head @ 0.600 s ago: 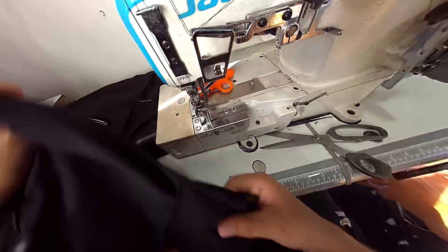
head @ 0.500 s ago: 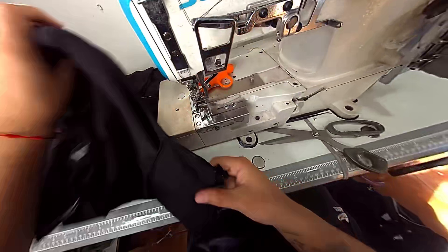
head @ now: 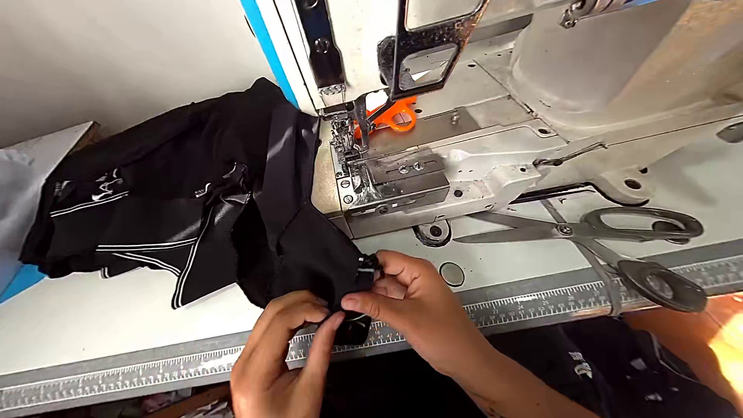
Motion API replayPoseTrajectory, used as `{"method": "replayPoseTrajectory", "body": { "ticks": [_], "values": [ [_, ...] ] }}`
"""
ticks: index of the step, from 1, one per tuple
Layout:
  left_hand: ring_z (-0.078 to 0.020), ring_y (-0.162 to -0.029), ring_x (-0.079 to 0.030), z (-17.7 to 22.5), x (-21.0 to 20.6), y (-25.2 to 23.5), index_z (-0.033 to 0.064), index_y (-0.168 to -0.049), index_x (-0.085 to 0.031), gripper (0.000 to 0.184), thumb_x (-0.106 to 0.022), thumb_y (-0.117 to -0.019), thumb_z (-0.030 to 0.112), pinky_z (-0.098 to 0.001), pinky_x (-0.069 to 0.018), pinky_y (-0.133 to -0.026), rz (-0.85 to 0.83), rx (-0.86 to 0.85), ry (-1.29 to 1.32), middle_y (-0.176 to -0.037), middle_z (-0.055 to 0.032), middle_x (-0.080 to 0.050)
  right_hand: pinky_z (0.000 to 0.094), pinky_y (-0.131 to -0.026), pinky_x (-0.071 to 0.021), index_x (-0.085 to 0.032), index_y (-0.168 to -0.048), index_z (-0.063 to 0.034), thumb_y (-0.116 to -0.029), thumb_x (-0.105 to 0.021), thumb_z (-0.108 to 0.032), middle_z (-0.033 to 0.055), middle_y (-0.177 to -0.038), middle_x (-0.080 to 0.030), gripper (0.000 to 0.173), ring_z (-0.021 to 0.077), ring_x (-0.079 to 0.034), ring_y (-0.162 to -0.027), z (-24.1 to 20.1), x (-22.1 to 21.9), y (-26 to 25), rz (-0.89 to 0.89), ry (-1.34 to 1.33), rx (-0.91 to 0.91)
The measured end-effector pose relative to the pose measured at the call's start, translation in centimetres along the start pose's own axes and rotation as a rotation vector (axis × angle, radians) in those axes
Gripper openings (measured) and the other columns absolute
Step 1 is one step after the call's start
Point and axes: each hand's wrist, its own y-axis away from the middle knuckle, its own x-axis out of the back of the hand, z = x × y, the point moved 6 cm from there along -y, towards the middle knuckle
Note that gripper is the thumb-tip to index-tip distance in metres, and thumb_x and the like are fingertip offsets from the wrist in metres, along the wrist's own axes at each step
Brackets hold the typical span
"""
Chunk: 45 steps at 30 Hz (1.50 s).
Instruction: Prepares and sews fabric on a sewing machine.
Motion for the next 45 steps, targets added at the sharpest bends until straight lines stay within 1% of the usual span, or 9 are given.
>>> {"method": "replayPoseTrajectory", "body": {
  "ticks": [2,6,10,14,17,21,26,30,45],
  "values": [
    [0.0072,-0.094,-0.066,0.3,0.7,-0.2,0.0224,-0.103,-0.068,0.008,-0.069,-0.0971,0.017,-0.0122,-0.0569,-0.082,0.017,0.021,0.003,-0.101,0.0160,-0.070,0.0179,-0.077,-0.0594,-0.069,-0.090,-0.0048,-0.0894,-0.076,-0.008,-0.0029,-0.087,-0.073,0.008,0.0000,-0.070,-0.081,-0.4,0.8,0.2,0.074,0.102,0.088],
    [-0.0026,-0.080,-0.067,0.9,1.9,-0.6,-0.0071,-0.108,-0.067,0.022,-0.071,-0.0892,0.004,-0.0168,-0.0575,-0.073,-0.089,0.053,-0.320,-0.090,-0.0103,-0.070,0.0177,-0.078,-0.0598,-0.066,-0.093,-0.0032,-0.0897,-0.071,-0.004,-0.0001,-0.092,-0.071,0.006,0.0012,-0.069,-0.086,-1.4,1.0,1.0,0.117,0.293,0.316],
    [0.0085,-0.104,-0.062,0.2,6.0,-0.4,0.0252,-0.110,-0.072,0.019,-0.059,-0.1005,0.016,-0.0115,-0.0521,-0.089,0.222,-0.057,-0.127,-0.109,0.0200,-0.068,0.0131,-0.078,-0.0546,-0.066,-0.095,-0.0088,-0.0875,-0.066,-0.004,0.0021,-0.094,-0.069,0.009,0.0009,-0.066,-0.089,-1.4,1.2,2.0,0.201,0.665,0.524],
    [0.0011,-0.097,-0.068,0.2,4.8,-0.2,0.0279,-0.104,-0.077,0.018,-0.060,-0.1021,0.021,-0.0152,-0.0557,-0.087,0.382,0.113,0.565,-0.103,0.0125,-0.073,0.0142,-0.079,-0.0536,-0.066,-0.099,-0.0102,-0.0868,-0.066,-0.008,0.0034,-0.097,-0.068,0.012,0.0037,-0.064,-0.090,-0.3,1.5,1.8,0.254,0.799,0.559],
    [0.0025,-0.106,-0.066,1.1,4.4,-0.7,0.0284,-0.111,-0.073,0.018,-0.058,-0.1045,0.023,-0.0148,-0.0514,-0.094,0.087,0.025,0.405,-0.110,0.0156,-0.073,0.0174,-0.079,-0.0573,-0.072,-0.101,-0.0202,-0.0878,-0.069,-0.008,-0.0069,-0.098,-0.070,0.018,0.0002,-0.067,-0.090,-0.8,3.0,1.2,0.275,0.350,0.415],
    [0.0003,-0.107,-0.070,2.9,4.0,-0.9,0.0201,-0.117,-0.070,0.021,-0.052,-0.1074,0.015,-0.0194,-0.0561,-0.096,-0.172,0.053,0.380,-0.113,0.0124,-0.076,0.0207,-0.083,-0.0587,-0.079,-0.101,-0.0152,-0.0931,-0.072,-0.015,-0.0016,-0.095,-0.076,0.011,0.0033,-0.071,-0.089,-1.2,1.9,0.8,0.021,-0.420,0.068],
    [0.0063,-0.092,-0.069,1.6,4.9,-1.8,0.0271,-0.120,-0.067,0.020,-0.058,-0.1039,0.019,-0.0113,-0.0551,-0.081,-0.216,0.224,0.529,-0.104,0.0157,-0.075,0.0128,-0.082,-0.0540,-0.074,-0.106,-0.0166,-0.1010,-0.064,-0.024,-0.0110,-0.095,-0.073,0.013,-0.0065,-0.065,-0.089,-1.7,2.5,0.6,-0.063,0.026,0.232],
    [0.0002,-0.084,-0.073,-1.0,4.7,-3.2,0.0239,-0.120,-0.065,0.025,-0.065,-0.0974,0.014,-0.0141,-0.0578,-0.075,-0.226,0.338,0.740,-0.099,0.0055,-0.078,0.0140,-0.082,-0.0537,-0.065,-0.109,-0.0181,-0.1027,-0.061,-0.023,-0.0080,-0.092,-0.067,0.009,-0.0035,-0.064,-0.088,-1.6,3.0,0.5,-0.035,0.133,0.249],
    [0.0051,-0.097,-0.067,-2.2,6.3,-5.5,0.0307,-0.120,-0.075,0.024,-0.064,-0.1001,0.035,-0.0121,-0.0539,-0.084,-0.453,0.161,0.295,-0.107,0.0166,-0.074,0.0116,-0.086,-0.0493,-0.072,-0.109,-0.0114,-0.1085,-0.048,-0.021,-0.0060,-0.098,-0.069,0.026,-0.0049,-0.061,-0.096,-2.0,3.1,0.6,-0.039,0.410,0.390]
  ]
}}
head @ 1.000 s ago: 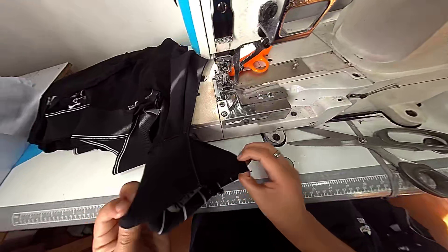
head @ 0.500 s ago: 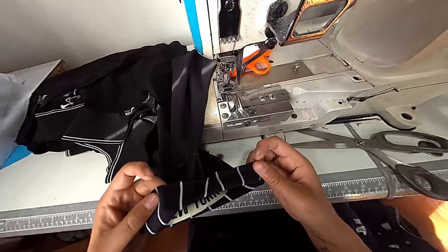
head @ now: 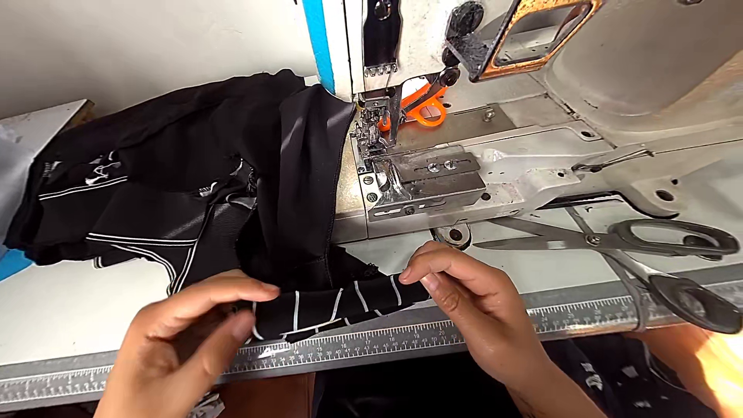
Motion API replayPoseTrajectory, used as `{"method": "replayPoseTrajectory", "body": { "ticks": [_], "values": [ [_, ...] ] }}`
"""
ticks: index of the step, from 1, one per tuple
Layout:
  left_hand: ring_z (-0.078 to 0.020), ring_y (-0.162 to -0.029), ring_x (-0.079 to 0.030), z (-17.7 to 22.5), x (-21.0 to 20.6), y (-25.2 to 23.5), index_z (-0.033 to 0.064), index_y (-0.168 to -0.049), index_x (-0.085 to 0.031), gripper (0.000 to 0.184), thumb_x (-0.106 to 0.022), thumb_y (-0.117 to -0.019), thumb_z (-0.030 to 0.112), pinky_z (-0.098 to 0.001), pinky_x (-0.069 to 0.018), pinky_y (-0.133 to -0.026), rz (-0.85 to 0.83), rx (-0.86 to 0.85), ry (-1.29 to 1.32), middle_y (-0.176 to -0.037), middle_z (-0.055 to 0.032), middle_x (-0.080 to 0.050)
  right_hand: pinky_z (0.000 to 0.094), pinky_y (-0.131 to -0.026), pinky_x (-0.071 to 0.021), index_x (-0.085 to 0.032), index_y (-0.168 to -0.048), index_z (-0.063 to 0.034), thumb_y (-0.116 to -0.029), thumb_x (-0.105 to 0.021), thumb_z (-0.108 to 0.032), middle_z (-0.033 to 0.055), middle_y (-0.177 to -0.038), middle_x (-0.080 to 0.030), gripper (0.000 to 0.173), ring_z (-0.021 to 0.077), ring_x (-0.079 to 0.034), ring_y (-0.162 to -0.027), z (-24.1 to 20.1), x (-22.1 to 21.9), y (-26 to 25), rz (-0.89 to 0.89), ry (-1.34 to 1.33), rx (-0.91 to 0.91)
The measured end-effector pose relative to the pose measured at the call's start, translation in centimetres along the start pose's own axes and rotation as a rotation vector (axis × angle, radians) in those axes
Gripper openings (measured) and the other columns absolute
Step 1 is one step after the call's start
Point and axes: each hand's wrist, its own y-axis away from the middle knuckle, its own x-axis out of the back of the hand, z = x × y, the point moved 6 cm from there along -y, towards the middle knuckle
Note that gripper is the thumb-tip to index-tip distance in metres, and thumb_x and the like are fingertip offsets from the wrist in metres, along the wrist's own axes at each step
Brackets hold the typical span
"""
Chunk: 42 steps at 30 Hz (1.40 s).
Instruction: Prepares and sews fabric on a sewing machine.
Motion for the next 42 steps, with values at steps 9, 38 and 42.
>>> {"method": "replayPoseTrajectory", "body": {
  "ticks": [9,38,42],
  "values": [
    [0.0039,-0.085,-0.050,1.7,-2.5,0.9,0.0144,-0.114,-0.080,0.027,-0.077,-0.0918,0.031,-0.0076,-0.0379,-0.075,0.270,-0.143,-0.586,-0.087,0.0004,-0.055,0.0118,-0.085,-0.0496,-0.075,-0.123,-0.0209,-0.0995,-0.067,-0.027,0.0000,-0.101,-0.066,0.026,-0.0010,-0.060,-0.096,-0.5,-0.3,0.5,0.036,0.263,0.112],
    [-0.0088,-0.053,-0.047,0.9,-3.0,-17.8,0.0092,-0.072,-0.064,0.026,-0.077,-0.0874,0.026,-0.0340,-0.0372,-0.053,0.102,-0.073,-0.924,-0.059,0.0028,-0.051,0.0103,-0.050,-0.0471,-0.068,-0.098,0.0012,-0.1062,-0.053,-0.014,-0.0042,-0.074,-0.069,0.023,-0.0066,-0.057,-0.057,-0.9,-2.5,-1.9,0.192,-0.169,-0.193],
    [-0.0158,-0.098,-0.064,-0.2,-2.1,-20.2,-0.0003,-0.109,-0.069,0.028,-0.073,-0.0867,0.015,-0.0428,-0.0489,-0.088,0.079,-0.077,-0.765,-0.103,-0.0112,-0.069,0.0131,-0.053,-0.0527,-0.069,-0.098,0.0053,-0.1044,-0.055,-0.009,0.0014,-0.075,-0.068,0.022,-0.0028,-0.062,-0.059,-1.8,-2.9,-1.7,0.225,-0.107,-0.121]
  ]
}}
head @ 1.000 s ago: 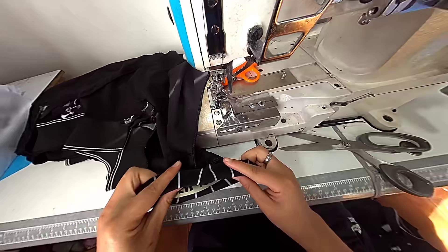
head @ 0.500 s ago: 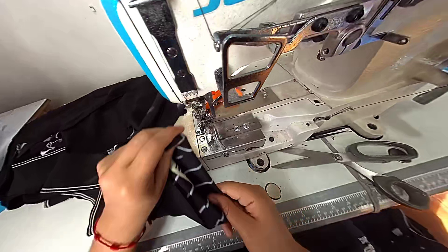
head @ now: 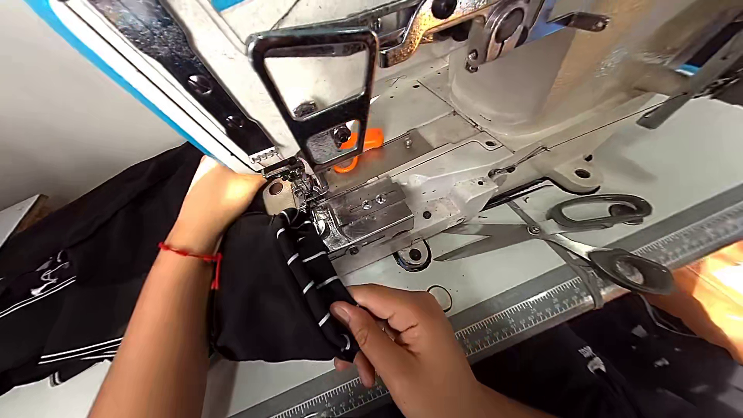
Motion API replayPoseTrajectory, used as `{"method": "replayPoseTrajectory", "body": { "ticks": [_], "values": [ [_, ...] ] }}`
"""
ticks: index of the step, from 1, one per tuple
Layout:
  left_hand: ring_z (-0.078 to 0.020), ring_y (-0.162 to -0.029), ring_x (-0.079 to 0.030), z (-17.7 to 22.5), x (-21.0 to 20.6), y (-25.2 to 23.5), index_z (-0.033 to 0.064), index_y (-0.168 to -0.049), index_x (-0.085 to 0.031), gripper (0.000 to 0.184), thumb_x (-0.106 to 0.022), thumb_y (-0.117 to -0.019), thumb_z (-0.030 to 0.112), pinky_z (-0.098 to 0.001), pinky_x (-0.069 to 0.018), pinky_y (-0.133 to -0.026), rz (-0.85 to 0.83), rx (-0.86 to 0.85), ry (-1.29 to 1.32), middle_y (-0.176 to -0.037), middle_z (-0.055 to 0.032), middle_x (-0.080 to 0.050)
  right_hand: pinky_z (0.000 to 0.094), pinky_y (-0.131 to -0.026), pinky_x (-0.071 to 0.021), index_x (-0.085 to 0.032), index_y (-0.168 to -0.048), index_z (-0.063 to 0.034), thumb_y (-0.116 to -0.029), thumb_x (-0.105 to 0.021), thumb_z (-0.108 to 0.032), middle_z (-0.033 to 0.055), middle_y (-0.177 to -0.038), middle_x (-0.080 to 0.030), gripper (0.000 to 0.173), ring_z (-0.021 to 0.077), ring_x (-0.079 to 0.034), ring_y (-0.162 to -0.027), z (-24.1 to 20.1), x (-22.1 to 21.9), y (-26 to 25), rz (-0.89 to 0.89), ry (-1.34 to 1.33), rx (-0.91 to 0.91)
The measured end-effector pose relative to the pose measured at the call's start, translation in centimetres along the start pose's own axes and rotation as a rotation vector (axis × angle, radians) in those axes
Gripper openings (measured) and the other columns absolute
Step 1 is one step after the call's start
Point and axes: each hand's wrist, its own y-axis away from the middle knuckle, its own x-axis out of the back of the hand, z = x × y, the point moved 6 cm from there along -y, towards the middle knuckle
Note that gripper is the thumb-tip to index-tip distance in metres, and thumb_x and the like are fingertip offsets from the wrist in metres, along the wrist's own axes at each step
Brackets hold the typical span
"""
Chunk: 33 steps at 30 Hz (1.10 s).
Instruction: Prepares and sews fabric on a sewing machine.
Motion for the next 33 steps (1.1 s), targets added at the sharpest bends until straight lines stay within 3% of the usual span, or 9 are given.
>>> {"method": "replayPoseTrajectory", "body": {
  "ticks": [3,6,8,13,17,20,23,31,33],
  "values": [
    [0.0018,-0.094,-0.062,0.3,0.8,0.3,0.0052,-0.115,-0.066,0.029,-0.072,-0.0893,0.017,-0.0223,-0.0501,-0.088,0.012,-0.101,0.029,-0.101,0.0005,-0.067,0.0131,-0.055,-0.0517,-0.072,-0.098,0.0031,-0.1029,-0.058,-0.012,0.0029,-0.075,-0.068,0.021,-0.0019,-0.061,-0.061,0.7,0.4,-0.2,-0.047,0.145,0.006],
    [0.0031,-0.061,-0.056,1.3,2.2,3.2,0.0108,-0.095,-0.070,0.012,-0.069,-0.0953,0.023,-0.0202,-0.0475,-0.056,-0.008,-0.127,0.061,-0.073,0.0082,-0.065,0.0187,-0.069,-0.0520,-0.071,-0.111,0.0031,-0.1012,-0.063,-0.026,0.0076,-0.086,-0.071,0.032,0.0050,-0.064,-0.074,1.8,0.3,-0.3,-0.181,0.241,-0.012],
    [0.0050,-0.074,-0.062,2.4,2.3,7.0,0.0192,-0.100,-0.073,0.026,-0.059,-0.0997,0.041,-0.0184,-0.0545,-0.065,-0.063,-0.175,0.039,-0.087,0.0132,-0.069,0.0212,-0.077,-0.0532,-0.069,-0.118,0.0038,-0.1010,-0.063,-0.031,0.0070,-0.094,-0.072,0.039,0.0048,-0.065,-0.083,2.2,0.0,-0.4,-0.257,0.176,-0.095],
    [-0.0254,-0.107,-0.064,4.1,2.9,14.5,0.0036,-0.097,-0.073,0.038,-0.063,-0.1010,0.040,-0.0402,-0.0472,-0.096,-0.230,-0.173,0.028,-0.105,-0.0169,-0.072,0.0186,-0.078,-0.0507,-0.071,-0.098,0.0045,-0.0954,-0.066,-0.011,0.0123,-0.087,-0.068,0.017,0.0086,-0.063,-0.086,0.1,-0.8,-0.2,-0.284,0.104,0.153],
    [-0.0350,-0.105,-0.068,4.1,1.4,18.3,0.0003,-0.096,-0.072,0.023,-0.064,-0.1005,0.021,-0.0493,-0.0512,-0.093,-0.287,-0.116,-0.016,-0.104,-0.0192,-0.075,0.0289,-0.083,-0.0527,-0.074,-0.097,-0.0116,-0.0985,-0.054,-0.025,-0.0005,-0.095,-0.072,0.024,0.0096,-0.065,-0.097,-3.8,2.8,-2.8,-0.069,0.655,0.420],
    [-0.0363,-0.096,-0.072,4.3,0.1,20.3,-0.0043,-0.095,-0.068,0.021,-0.059,-0.1014,0.014,-0.0474,-0.0553,-0.087,-0.234,-0.101,-0.005,-0.099,-0.0233,-0.075,0.0546,-0.100,-0.0458,-0.074,-0.118,-0.0095,-0.0951,-0.053,-0.025,0.0118,-0.130,-0.068,0.035,0.0339,-0.058,-0.128,-4.5,4.5,-7.8,-0.071,1.143,0.369],
    [-0.0363,-0.094,-0.071,5.1,-0.2,21.1,-0.0064,-0.095,-0.066,0.019,-0.057,-0.1015,0.008,-0.0435,-0.0559,-0.088,-0.202,-0.111,0.050,-0.096,-0.0258,-0.072,0.0557,-0.117,-0.0301,-0.065,-0.138,-0.0130,-0.1038,-0.048,-0.026,0.0103,-0.154,-0.052,0.040,0.0321,-0.041,-0.147,-2.8,3.4,-11.7,-0.344,1.168,0.183],
    [-0.0119,-0.097,-0.060,5.1,0.7,24.1,-0.0005,-0.094,-0.061,0.005,-0.060,-0.0976,0.003,-0.0206,-0.0492,-0.088,0.030,-0.036,0.365,-0.095,-0.0142,-0.062,0.0593,-0.116,-0.0332,-0.069,-0.131,-0.0085,-0.1056,-0.044,-0.029,0.0143,-0.142,-0.061,0.041,0.0363,-0.048,-0.141,-4.7,6.8,-11.4,-0.120,1.246,0.273],
    [-0.0027,-0.095,-0.057,4.8,1.1,24.8,0.0075,-0.094,-0.060,0.004,-0.062,-0.0965,0.006,-0.0126,-0.0463,-0.085,0.210,-0.029,0.281,-0.096,-0.0044,-0.058,0.0459,-0.105,-0.0452,-0.070,-0.123,-0.0079,-0.0994,-0.050,-0.023,0.0095,-0.131,-0.066,0.035,0.0259,-0.056,-0.129,-5.9,5.0,-6.5,-0.109,1.020,0.371]
  ]
}}
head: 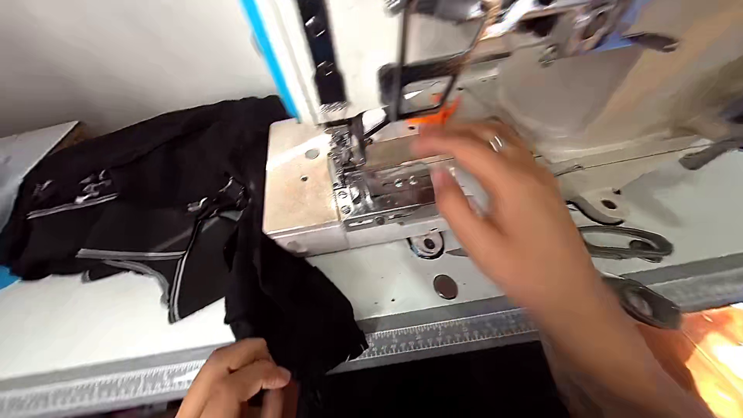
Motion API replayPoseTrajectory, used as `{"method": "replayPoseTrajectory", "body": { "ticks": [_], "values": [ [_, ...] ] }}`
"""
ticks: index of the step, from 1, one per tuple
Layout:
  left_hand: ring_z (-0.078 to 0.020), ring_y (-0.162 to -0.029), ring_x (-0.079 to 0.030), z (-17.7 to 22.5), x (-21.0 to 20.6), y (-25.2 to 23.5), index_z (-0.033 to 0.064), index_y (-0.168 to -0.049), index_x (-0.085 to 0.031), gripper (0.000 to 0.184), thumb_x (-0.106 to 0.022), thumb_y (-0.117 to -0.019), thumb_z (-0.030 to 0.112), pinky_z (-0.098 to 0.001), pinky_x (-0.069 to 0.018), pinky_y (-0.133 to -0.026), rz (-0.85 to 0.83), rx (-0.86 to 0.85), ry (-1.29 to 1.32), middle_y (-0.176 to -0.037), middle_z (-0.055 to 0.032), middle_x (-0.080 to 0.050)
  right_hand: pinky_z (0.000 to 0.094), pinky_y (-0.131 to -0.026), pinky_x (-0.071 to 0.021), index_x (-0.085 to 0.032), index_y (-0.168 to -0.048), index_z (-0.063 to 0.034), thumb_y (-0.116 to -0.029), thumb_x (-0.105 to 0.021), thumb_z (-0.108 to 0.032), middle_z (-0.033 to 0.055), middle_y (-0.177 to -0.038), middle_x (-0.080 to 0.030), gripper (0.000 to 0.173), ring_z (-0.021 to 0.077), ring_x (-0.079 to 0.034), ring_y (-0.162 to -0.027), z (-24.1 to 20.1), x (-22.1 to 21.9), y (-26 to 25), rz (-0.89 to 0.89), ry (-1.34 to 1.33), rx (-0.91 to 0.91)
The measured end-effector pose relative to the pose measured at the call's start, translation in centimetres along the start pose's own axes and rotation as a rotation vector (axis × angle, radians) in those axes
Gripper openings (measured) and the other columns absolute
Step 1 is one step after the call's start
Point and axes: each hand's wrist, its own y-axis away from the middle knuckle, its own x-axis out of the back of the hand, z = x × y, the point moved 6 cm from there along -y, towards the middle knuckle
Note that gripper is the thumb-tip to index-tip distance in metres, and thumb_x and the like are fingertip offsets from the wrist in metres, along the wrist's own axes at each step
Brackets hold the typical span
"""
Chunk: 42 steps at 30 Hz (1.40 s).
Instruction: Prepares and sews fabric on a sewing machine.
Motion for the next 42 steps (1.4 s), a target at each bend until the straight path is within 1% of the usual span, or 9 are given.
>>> {"method": "replayPoseTrajectory", "body": {
  "ticks": [2,5,10,13,18,24,29,33,42],
  "values": [
    [0.0015,-0.094,-0.055,0.7,0.2,-0.1,0.0120,-0.096,-0.060,0.005,-0.062,-0.0953,0.008,-0.0081,-0.0437,-0.084,0.148,-0.041,-0.121,-0.098,0.0004,-0.056,0.0348,-0.096,-0.0531,-0.071,-0.118,-0.0108,-0.0962,-0.063,-0.031,0.0049,-0.121,-0.069,0.030,0.0156,-0.062,-0.118,-4.2,-2.8,4.8,-0.117,-0.337,0.070],
    [0.0008,-0.091,-0.055,2.3,-0.1,-0.7,0.0125,-0.097,-0.060,0.006,-0.063,-0.0962,0.007,-0.0077,-0.0439,-0.082,0.246,-0.123,-0.206,-0.098,0.0007,-0.054,0.0381,-0.087,-0.0562,-0.070,-0.119,-0.0081,-0.0878,-0.075,-0.031,0.0136,-0.117,-0.071,0.039,0.0244,-0.069,-0.107,-8.0,-8.0,8.9,-0.207,-0.491,0.110],
    [0.0015,-0.096,-0.058,1.4,0.7,0.6,0.0143,-0.105,-0.062,0.013,-0.067,-0.0929,0.011,-0.0081,-0.0476,-0.083,0.285,-0.020,-0.295,-0.105,0.0020,-0.058,0.0101,-0.078,-0.0523,-0.074,-0.103,-0.0085,-0.0927,-0.068,-0.010,0.0029,-0.091,-0.069,0.012,0.0002,-0.064,-0.087,-6.0,-6.3,8.6,0.112,-0.601,0.001],
    [0.0052,-0.093,-0.059,0.3,2.0,2.1,0.0206,-0.103,-0.065,0.012,-0.070,-0.0930,0.020,-0.0091,-0.0492,-0.080,0.401,0.035,-0.232,-0.101,0.0103,-0.060,0.0078,-0.061,-0.0433,-0.070,-0.104,-0.0084,-0.0910,-0.069,-0.007,0.0011,-0.078,-0.060,0.013,-0.0015,-0.053,-0.068,-5.8,-5.2,9.1,0.117,-0.697,-0.020],
    [0.0079,-0.095,-0.062,-0.4,3.3,2.4,0.0259,-0.107,-0.068,0.015,-0.069,-0.0942,0.019,-0.0090,-0.0517,-0.080,0.585,0.033,-0.156,-0.105,0.0196,-0.064,0.0078,-0.060,-0.0445,-0.065,-0.103,-0.0081,-0.0933,-0.064,-0.006,0.0009,-0.076,-0.060,0.010,-0.0013,-0.054,-0.065,-5.9,-5.2,10.4,0.118,-0.673,-0.012],
    [-0.0047,-0.097,-0.073,-0.9,1.6,2.1,0.0207,-0.106,-0.079,0.019,-0.062,-0.1005,0.018,-0.0207,-0.0593,-0.086,0.713,0.293,0.795,-0.102,0.0038,-0.077,0.0100,-0.073,-0.0496,-0.069,-0.099,-0.0084,-0.0912,-0.065,-0.008,0.0012,-0.084,-0.066,0.008,0.0002,-0.061,-0.078,-4.2,-7.7,10.9,0.170,-0.496,-0.041],
    [-0.0003,-0.102,-0.069,-1.4,1.3,1.4,0.0230,-0.113,-0.077,0.021,-0.059,-0.1033,0.020,-0.0158,-0.0542,-0.091,0.331,0.183,0.618,-0.108,0.0098,-0.076,0.0121,-0.076,-0.0535,-0.076,-0.102,-0.0262,-0.0927,-0.072,-0.017,-0.0104,-0.098,-0.068,0.014,-0.0032,-0.063,-0.088,-2.2,-8.5,9.9,0.175,-0.974,-0.321],
    [-0.0073,-0.107,-0.073,-1.5,1.3,0.3,0.0200,-0.115,-0.073,0.022,-0.052,-0.1076,0.021,-0.0230,-0.0580,-0.096,0.098,0.140,0.407,-0.112,0.0051,-0.078,0.0261,-0.089,-0.0595,-0.081,-0.099,-0.0146,-0.0917,-0.073,-0.012,0.0009,-0.097,-0.076,0.012,0.0069,-0.072,-0.094,-3.4,-10.1,8.8,-0.031,-1.752,-0.605],
    [0.0045,-0.078,-0.069,-5.6,1.9,-2.1,0.0197,-0.112,-0.075,0.018,-0.068,-0.0972,0.026,-0.0107,-0.0558,-0.070,-0.020,0.306,0.922,-0.089,0.0091,-0.075,0.0125,-0.073,-0.0521,-0.078,-0.096,-0.0146,-0.0995,-0.067,-0.027,-0.0081,-0.082,-0.068,0.018,-0.0052,-0.061,-0.077,-2.2,-9.6,7.5,-0.174,-1.238,-0.339]
  ]
}}
